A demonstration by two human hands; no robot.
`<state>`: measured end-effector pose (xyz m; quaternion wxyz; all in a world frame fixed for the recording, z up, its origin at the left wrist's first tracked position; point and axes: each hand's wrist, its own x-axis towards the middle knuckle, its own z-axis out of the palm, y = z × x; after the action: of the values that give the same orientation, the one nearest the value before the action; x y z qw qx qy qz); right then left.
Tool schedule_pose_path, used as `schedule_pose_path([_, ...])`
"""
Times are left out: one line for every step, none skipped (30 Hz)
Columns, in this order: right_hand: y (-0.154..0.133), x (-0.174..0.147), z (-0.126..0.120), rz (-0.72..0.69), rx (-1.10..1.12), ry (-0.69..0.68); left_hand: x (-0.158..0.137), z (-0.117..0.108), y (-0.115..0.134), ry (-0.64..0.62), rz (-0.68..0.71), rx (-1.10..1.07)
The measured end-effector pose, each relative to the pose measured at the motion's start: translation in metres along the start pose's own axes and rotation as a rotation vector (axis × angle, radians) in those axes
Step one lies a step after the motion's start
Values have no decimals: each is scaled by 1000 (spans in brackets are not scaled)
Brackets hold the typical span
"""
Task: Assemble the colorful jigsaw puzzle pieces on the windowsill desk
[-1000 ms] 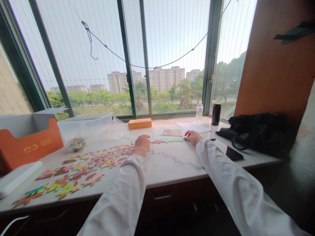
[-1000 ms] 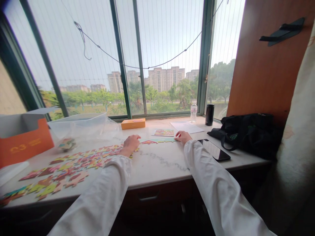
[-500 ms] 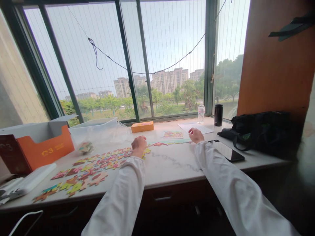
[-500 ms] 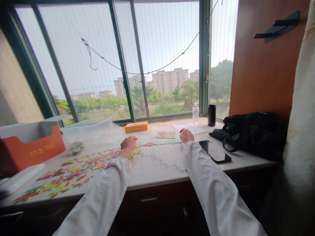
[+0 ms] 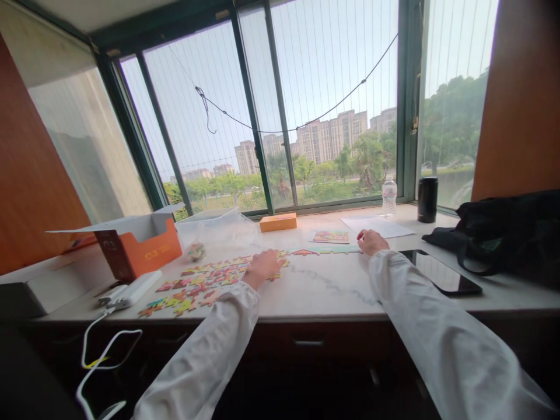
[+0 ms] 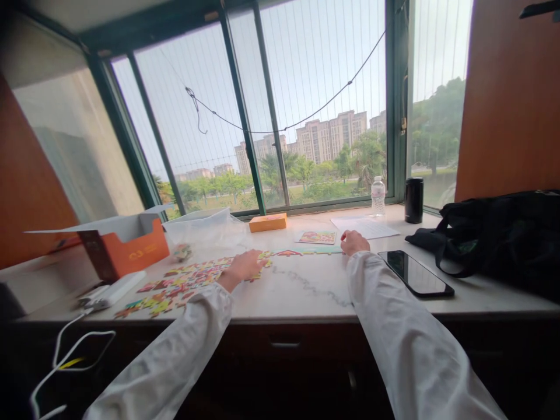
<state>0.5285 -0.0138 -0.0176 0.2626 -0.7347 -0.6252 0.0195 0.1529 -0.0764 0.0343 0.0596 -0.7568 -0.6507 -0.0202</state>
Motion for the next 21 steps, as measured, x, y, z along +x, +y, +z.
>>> schedule_pose_path([1,1,1,-3,-1,-3,-6,3,-2,2,4,6])
schedule_pose_path([1,1,2,-5,-3,-6,-11,6,-3,12,4,0])
schedule_pose_path([2,2,3,-6,-6,-11,-14,9,-5,21,1,-9])
schedule_pose_path([3,2,3,-6,-8,-18,-17,12,-6,27,-8,-18])
schedule_pose_path([3,2,4,-6,-10,-24,-19,14,-6,26,-19,-29])
schedule_pose_path([4,2,5,-8,-11,-27,-20,16,-5,23,-28,-38])
schedule_pose_path([5,2,5,-10,-13,-27,-20,18,-4,16,-33,-48])
schedule_pose_path([6,2,6,-13,-16,-23,-20,19,-2,7,-36,-61])
schedule_pose_path([7,2,7,-18,-20,-18,-20,21,0,-3,-36,-77])
schedule_pose_path([8,2,7,-23,-24,-11,-20,22,3,-14,-37,-98])
schedule_pose_path([9,2,8,-27,-26,-3,-20,23,5,-23,-38,-122])
schedule_pose_path([11,2,9,-29,-24,6,-19,24,7,-32,-35,-147])
schedule_pose_path([13,2,10,-27,-20,15,-19,25,8,-43,-25,-171])
schedule_pose_path([15,3,11,-26,-16,24,-19,26,9,-59,-1,-189])
schedule_pose_path([16,4,13,-25,-14,30,-18,28,9,-78,28,-201])
schedule_pose_path([18,5,14,-25,-13,35,-18,29,8,-102,55,-209])
schedule_pose_path([20,6,15,-30,-13,35,-18,31,7,-127,74,-214])
schedule_pose_path([22,7,17,-35,-12,31,-18,32,6,-145,83,-219])
schedule_pose_path([23,8,18,-41,-12,26,-18,33,4,-157,82,-225])
schedule_pose_path([25,9,19,-45,-11,21,-18,34,2,-163,73,-231])
schedule_pose_path([26,9,21,-46,-9,17,-18,35,0,-161,60,-238])
